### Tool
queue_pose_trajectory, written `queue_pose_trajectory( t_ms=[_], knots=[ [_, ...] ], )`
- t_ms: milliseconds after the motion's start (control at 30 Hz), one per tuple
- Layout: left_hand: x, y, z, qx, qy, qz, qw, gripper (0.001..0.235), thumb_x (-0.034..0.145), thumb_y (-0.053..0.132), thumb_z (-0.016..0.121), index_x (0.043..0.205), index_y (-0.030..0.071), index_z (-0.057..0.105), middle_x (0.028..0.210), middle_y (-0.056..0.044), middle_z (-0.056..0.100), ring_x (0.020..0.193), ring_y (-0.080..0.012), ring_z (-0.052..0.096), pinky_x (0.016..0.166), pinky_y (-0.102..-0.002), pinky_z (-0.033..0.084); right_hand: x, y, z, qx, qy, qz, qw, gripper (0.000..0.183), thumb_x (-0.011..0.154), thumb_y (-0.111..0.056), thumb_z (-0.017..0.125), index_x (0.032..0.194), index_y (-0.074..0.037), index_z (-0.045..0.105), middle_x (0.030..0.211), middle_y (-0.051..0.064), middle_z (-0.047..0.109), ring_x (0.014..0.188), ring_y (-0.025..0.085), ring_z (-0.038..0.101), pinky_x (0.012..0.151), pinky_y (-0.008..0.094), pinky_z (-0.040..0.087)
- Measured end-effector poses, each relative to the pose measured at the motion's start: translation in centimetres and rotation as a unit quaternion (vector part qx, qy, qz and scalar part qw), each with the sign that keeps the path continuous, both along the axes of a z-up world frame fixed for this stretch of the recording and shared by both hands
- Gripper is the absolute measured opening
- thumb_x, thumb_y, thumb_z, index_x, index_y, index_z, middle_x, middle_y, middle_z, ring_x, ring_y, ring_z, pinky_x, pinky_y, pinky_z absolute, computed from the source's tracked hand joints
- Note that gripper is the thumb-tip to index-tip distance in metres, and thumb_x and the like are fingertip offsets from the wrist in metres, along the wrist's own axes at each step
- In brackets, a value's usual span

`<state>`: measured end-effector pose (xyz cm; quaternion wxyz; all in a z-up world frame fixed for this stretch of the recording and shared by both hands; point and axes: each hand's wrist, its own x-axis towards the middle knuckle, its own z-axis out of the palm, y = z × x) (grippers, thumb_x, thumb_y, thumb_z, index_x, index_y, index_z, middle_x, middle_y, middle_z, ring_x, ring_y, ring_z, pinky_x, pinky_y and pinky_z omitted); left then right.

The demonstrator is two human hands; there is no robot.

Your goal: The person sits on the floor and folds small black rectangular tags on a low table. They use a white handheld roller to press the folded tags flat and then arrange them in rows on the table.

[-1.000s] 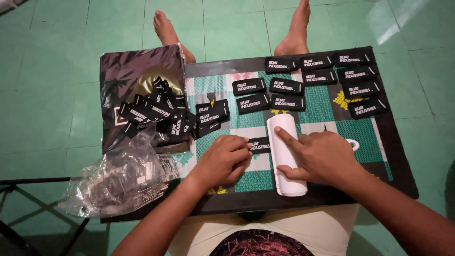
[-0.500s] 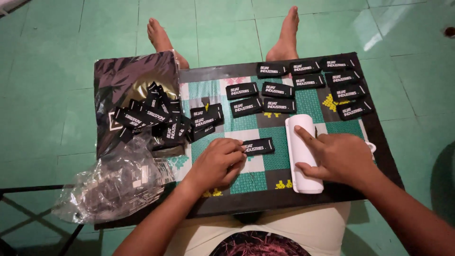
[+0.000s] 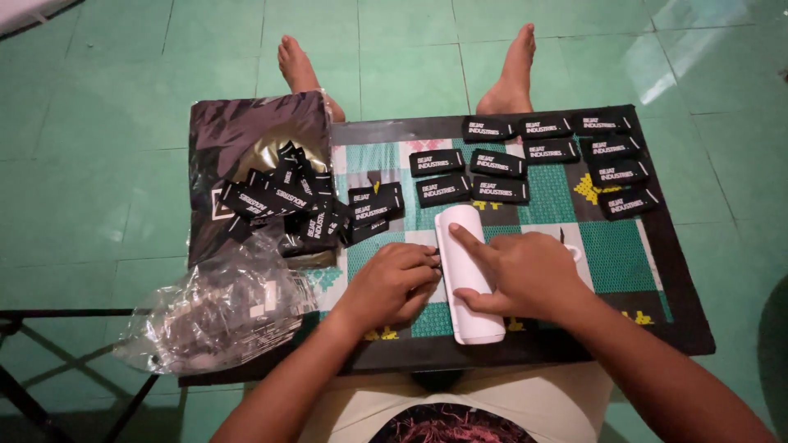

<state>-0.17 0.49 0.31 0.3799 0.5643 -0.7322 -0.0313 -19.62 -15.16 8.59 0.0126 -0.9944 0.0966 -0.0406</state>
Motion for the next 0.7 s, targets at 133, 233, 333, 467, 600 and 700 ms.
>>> queue_pose_trajectory(
  t_ms=[133, 233, 333, 467, 600, 700],
  knots=[
    [0.2, -0.2, 0.1, 0.020, -0.004, 0.001, 1.000, 0.007, 0.090, 0.018, 0.069, 0.088, 0.013, 0.073, 0.096, -0.007, 0.073, 0.115, -0.0254, 0.069, 0.099, -0.044, 0.052, 0.3, 0.2, -0.2, -0.019, 0.024, 0.005, 1.000, 0.088, 0.084, -0.073, 0.051, 0.154, -0.020, 0.047, 0.061, 0.011, 0.066, 0.054, 0.029, 0.071, 0.052, 0.041, 0.058],
    [0.0, -0.3, -0.5, 0.021, -0.020, 0.013, 1.000, 0.009, 0.091, 0.022, 0.067, 0.085, 0.016, 0.067, 0.095, -0.003, 0.070, 0.116, -0.0240, 0.068, 0.098, -0.044, 0.051, 0.2, 0.4, -0.2, -0.040, 0.039, 0.007, 0.998, 0.088, 0.085, -0.074, 0.048, 0.155, -0.020, 0.046, 0.062, 0.012, 0.066, 0.055, 0.030, 0.071, 0.052, 0.042, 0.058],
    [0.0, -0.3, -0.6, 0.040, -0.023, 0.015, 0.999, 0.007, 0.091, 0.022, 0.066, 0.085, 0.018, 0.068, 0.095, -0.001, 0.069, 0.117, -0.0241, 0.067, 0.099, -0.044, 0.051, 0.3, 0.3, 0.1, -0.035, 0.068, 0.007, 0.997, 0.087, 0.087, -0.073, 0.045, 0.155, -0.019, 0.045, 0.063, 0.012, 0.067, 0.055, 0.030, 0.071, 0.052, 0.042, 0.057],
    [-0.2, -0.3, -0.8, 0.042, -0.025, 0.018, 0.999, 0.009, 0.092, 0.024, 0.065, 0.084, 0.018, 0.067, 0.095, -0.001, 0.069, 0.118, -0.0229, 0.066, 0.100, -0.044, 0.050, 0.0, 0.2, 0.1, -0.045, 0.097, 0.005, 0.994, 0.088, 0.087, -0.075, 0.044, 0.155, -0.020, 0.045, 0.067, 0.012, 0.070, 0.059, 0.030, 0.073, 0.055, 0.043, 0.058],
    [-0.5, -0.1, -0.6, 0.017, -0.077, 0.034, 0.996, 0.013, 0.092, 0.031, 0.063, 0.088, 0.019, 0.064, 0.100, -0.002, 0.068, 0.121, -0.0222, 0.064, 0.117, -0.052, 0.032, -0.3, 0.1, 0.7, -0.051, 0.106, 0.001, 0.993, 0.087, 0.088, -0.075, 0.043, 0.155, -0.019, 0.046, 0.068, 0.013, 0.071, 0.060, 0.030, 0.074, 0.056, 0.042, 0.059],
    [-0.4, 0.0, -1.3, 0.027, -0.068, 0.015, 0.997, 0.012, 0.092, 0.031, 0.061, 0.091, 0.020, 0.064, 0.103, -0.002, 0.067, 0.124, -0.0242, 0.062, 0.118, -0.057, 0.031, -0.5, -0.3, 0.2, -0.061, 0.110, 0.001, 0.992, 0.087, 0.088, -0.074, 0.042, 0.155, -0.019, 0.045, 0.068, 0.013, 0.071, 0.059, 0.029, 0.074, 0.055, 0.041, 0.059]
  ],
)
